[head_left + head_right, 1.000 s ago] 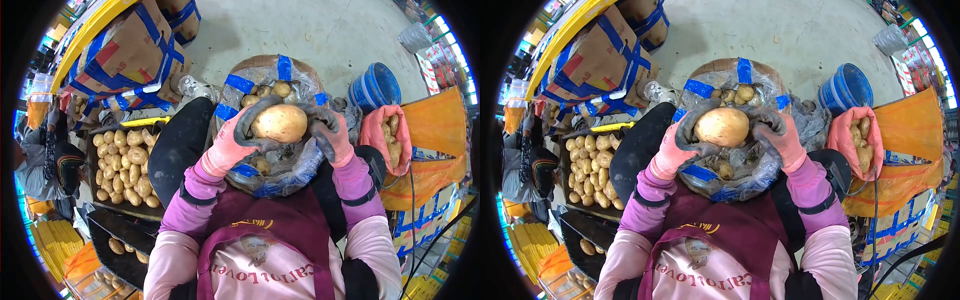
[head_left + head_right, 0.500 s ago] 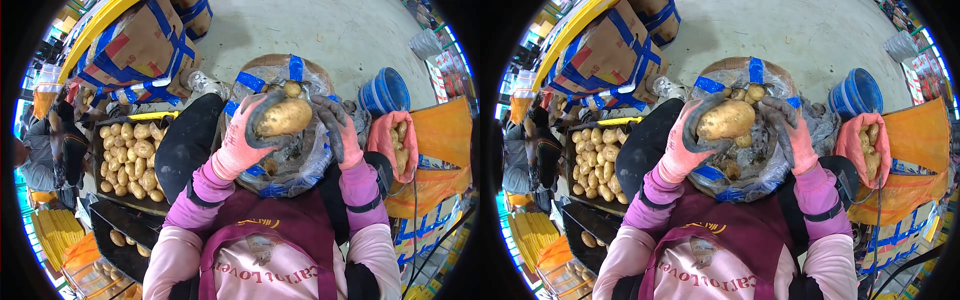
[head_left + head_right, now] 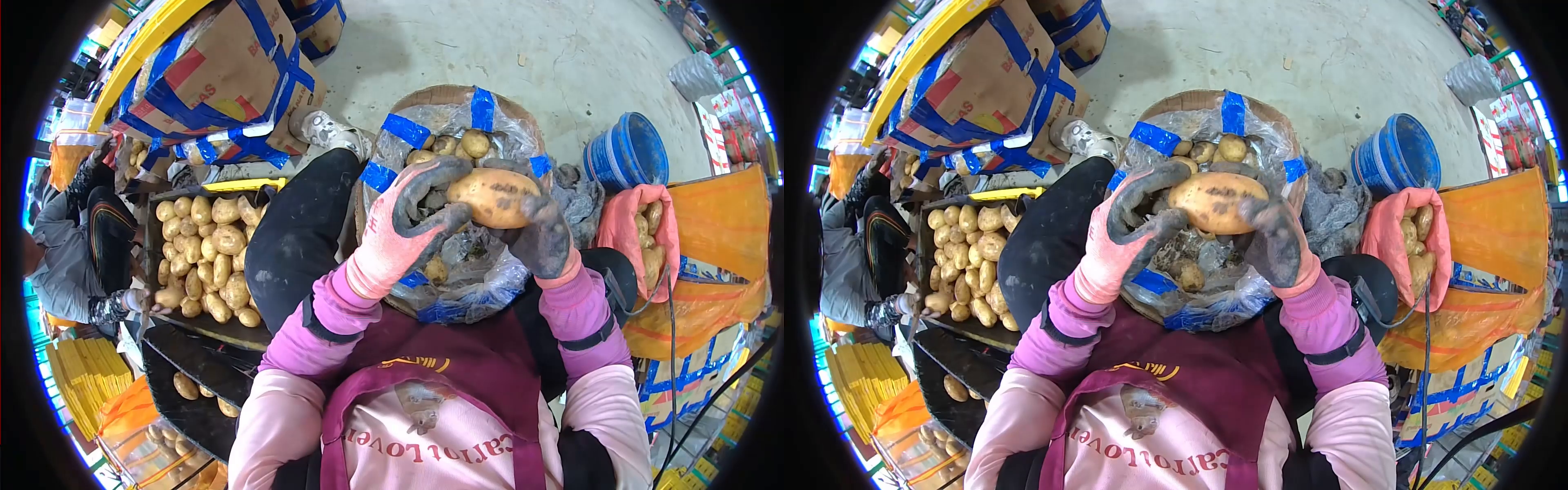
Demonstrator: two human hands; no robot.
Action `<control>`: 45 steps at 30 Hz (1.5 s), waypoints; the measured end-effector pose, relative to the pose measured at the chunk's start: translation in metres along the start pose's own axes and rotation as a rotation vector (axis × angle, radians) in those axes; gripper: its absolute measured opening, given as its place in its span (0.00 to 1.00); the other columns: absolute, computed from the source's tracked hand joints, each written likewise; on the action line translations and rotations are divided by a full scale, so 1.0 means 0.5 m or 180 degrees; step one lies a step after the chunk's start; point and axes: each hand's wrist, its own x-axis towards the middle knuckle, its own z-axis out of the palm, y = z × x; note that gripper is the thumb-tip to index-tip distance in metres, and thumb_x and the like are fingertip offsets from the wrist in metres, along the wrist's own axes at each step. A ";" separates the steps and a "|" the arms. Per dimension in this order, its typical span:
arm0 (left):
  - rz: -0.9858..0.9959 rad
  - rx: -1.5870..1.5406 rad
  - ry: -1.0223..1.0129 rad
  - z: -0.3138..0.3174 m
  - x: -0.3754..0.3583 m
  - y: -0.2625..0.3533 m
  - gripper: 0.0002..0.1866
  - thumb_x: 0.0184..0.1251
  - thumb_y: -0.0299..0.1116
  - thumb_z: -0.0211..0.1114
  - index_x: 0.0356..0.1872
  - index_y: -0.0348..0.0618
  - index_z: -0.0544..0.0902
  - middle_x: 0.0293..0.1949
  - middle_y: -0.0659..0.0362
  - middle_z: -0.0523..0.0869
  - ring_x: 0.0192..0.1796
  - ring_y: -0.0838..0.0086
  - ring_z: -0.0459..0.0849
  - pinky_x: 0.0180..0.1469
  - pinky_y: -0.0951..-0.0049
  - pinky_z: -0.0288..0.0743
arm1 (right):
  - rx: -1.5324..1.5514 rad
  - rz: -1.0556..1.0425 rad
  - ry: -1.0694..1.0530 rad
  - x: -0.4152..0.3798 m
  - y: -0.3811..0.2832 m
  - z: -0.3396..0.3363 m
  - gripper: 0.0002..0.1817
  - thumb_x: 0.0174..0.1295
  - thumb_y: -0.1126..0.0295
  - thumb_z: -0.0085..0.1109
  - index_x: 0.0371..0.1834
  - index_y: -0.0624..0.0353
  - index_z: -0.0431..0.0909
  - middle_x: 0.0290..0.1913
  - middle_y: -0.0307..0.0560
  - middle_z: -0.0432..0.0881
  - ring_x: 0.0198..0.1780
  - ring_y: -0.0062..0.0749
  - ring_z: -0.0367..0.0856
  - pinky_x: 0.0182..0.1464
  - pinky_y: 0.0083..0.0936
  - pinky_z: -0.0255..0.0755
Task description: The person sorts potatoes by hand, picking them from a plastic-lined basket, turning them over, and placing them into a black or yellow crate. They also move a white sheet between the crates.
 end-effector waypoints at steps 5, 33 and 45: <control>-0.0211 -0.0724 -0.0048 -0.014 0.005 -0.021 0.26 0.56 0.21 0.67 0.59 0.37 0.77 0.65 0.51 0.74 0.67 0.66 0.72 0.66 0.69 0.66 | -0.1310 -0.1046 -0.0251 -0.017 -0.023 0.041 0.39 0.47 0.67 0.68 0.65 0.67 0.66 0.62 0.54 0.72 0.64 0.38 0.71 0.66 0.33 0.65; -0.0079 0.0356 0.1075 0.095 -0.043 -0.019 0.43 0.53 0.41 0.73 0.68 0.38 0.62 0.60 0.39 0.71 0.62 0.47 0.72 0.66 0.59 0.65 | -0.0258 -0.0352 0.0616 0.028 0.016 -0.095 0.23 0.73 0.60 0.40 0.66 0.59 0.65 0.60 0.50 0.73 0.59 0.36 0.74 0.61 0.34 0.71; -0.0445 -0.3015 0.1104 -0.170 -0.184 0.134 0.24 0.56 0.34 0.75 0.53 0.37 0.81 0.45 0.60 0.86 0.46 0.78 0.82 0.51 0.75 0.76 | 0.0177 0.0081 -0.1144 0.049 -0.035 -0.088 0.24 0.75 0.68 0.42 0.71 0.62 0.60 0.68 0.49 0.69 0.62 0.29 0.75 0.55 0.24 0.77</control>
